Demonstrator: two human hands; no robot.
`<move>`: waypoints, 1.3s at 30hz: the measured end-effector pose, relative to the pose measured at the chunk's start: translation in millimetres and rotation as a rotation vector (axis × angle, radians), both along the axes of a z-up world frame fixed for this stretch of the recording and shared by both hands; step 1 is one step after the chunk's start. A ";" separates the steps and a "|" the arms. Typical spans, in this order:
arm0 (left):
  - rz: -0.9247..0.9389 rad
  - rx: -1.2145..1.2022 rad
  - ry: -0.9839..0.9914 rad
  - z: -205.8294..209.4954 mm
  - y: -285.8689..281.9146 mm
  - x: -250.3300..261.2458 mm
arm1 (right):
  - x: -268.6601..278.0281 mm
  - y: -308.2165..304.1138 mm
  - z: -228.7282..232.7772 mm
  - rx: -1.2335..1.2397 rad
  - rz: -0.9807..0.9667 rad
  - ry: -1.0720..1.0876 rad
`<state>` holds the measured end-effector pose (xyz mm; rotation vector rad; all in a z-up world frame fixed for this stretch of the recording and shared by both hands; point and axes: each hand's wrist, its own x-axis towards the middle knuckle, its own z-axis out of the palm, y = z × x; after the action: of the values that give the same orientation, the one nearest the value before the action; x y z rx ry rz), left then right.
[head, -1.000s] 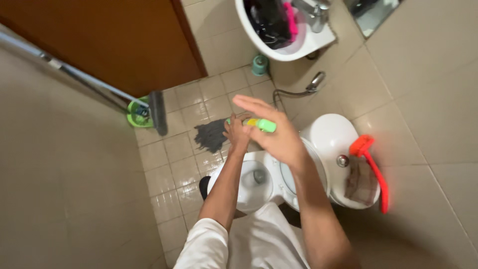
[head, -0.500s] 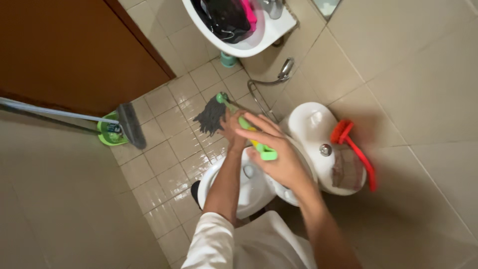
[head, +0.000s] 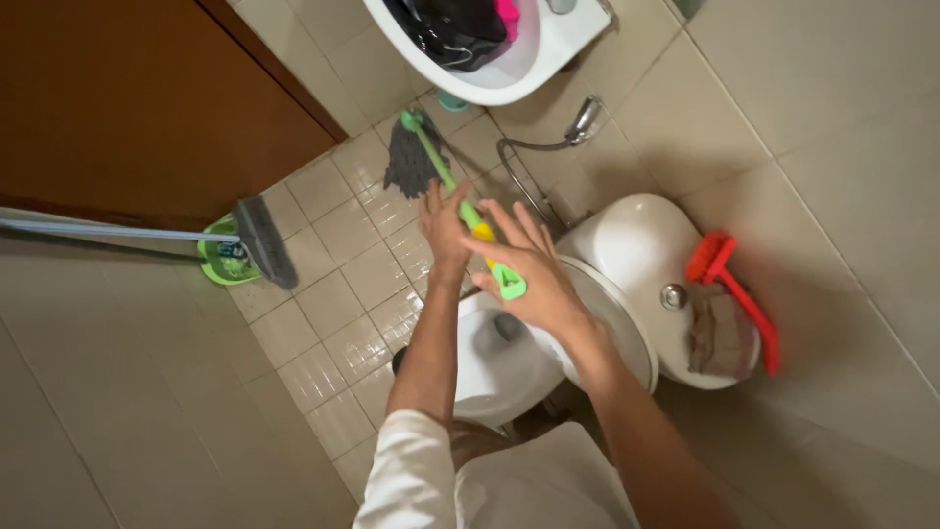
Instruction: The person cleans the tiled floor of a bathroom by moving a mop back and forth across a wet patch near a toilet and a sink.
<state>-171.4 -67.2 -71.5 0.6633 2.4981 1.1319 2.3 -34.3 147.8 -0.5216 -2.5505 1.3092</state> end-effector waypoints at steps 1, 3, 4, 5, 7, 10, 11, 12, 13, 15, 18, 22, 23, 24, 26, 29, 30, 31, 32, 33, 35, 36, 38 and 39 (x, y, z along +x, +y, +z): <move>-0.060 0.046 0.122 3.7 -4.8 2.2 | -9.0 3.7 -4.9 0.026 -0.027 -0.054; -0.112 0.084 0.241 15.3 -9.8 1.5 | -25.6 6.6 -10.5 0.045 -0.045 -0.110; -0.067 0.131 0.200 22.1 -10.3 -1.9 | -34.4 4.7 -11.6 0.066 -0.028 -0.088; -0.014 0.187 0.165 30.0 -8.9 -6.4 | -43.6 4.4 -10.9 0.095 -0.006 -0.062; 0.002 0.179 0.145 45.4 -12.8 -15.1 | -62.2 -0.3 -8.0 0.069 -0.010 -0.072; 0.016 0.125 0.079 65.2 -17.2 -33.4 | -82.5 -9.8 0.2 0.027 -0.028 -0.084; 0.030 0.071 0.016 67.3 -21.6 -34.8 | -84.9 -14.4 0.7 0.007 -0.026 -0.101; 0.041 0.070 0.020 68.0 -28.0 -35.2 | -86.3 -19.4 0.6 0.007 -0.016 -0.097; 0.025 0.063 0.013 69.0 -32.6 -36.7 | -88.1 -23.0 1.3 0.035 -0.020 -0.092; 0.017 0.056 0.013 71.4 -38.7 -39.7 | -88.7 -31.5 3.5 0.065 -0.017 -0.079; 0.010 -0.128 0.031 79.2 -45.2 -43.1 | -81.5 -45.7 5.8 0.170 -0.096 -0.100; -0.084 -0.195 0.267 96.1 -57.1 -29.4 | -56.3 -61.3 -3.0 0.089 -0.183 0.086; -0.129 -0.225 0.346 100.7 -62.1 -23.9 | -50.0 -64.2 -5.5 0.054 -0.202 0.160; -0.123 -0.225 0.346 105.2 -67.7 -17.1 | -41.5 -66.5 -6.0 0.055 -0.197 0.160; -0.147 -0.202 0.464 115.3 -76.6 -6.0 | -27.7 -68.1 -0.6 -0.039 -0.133 0.166; -0.165 -0.138 0.578 130.9 -86.2 8.2 | -12.6 -69.0 18.2 -0.077 -0.090 0.161; -0.159 -0.136 0.580 136.9 -87.7 12.5 | -8.7 -68.4 26.4 -0.073 -0.084 0.163; -0.157 -0.086 0.622 143.3 -88.8 17.0 | -4.9 -67.7 35.3 -0.097 -0.098 0.187; -0.155 -0.037 0.664 149.9 -89.9 21.7 | -1.4 -67.4 44.4 -0.121 -0.111 0.211; -0.146 -0.035 0.668 156.5 -90.3 25.8 | 1.2 -67.0 53.1 -0.117 -0.102 0.215; -0.107 0.002 0.656 168.1 -90.3 34.7 | 5.7 -66.8 68.5 -0.066 -0.162 0.296; -0.101 0.004 0.660 172.4 -90.7 38.5 | 6.7 -66.3 74.6 -0.063 -0.156 0.300; -0.114 0.002 0.685 175.6 -90.3 45.1 | 8.6 -63.5 82.2 -0.169 -0.227 0.299; -0.111 0.004 0.688 174.6 -90.3 48.1 | 10.3 -62.7 84.2 -0.167 -0.224 0.302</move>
<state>-123.3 -157.5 103.1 1.3651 2.9439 0.9799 12.6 -96.9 231.9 -0.5724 -2.0881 1.4050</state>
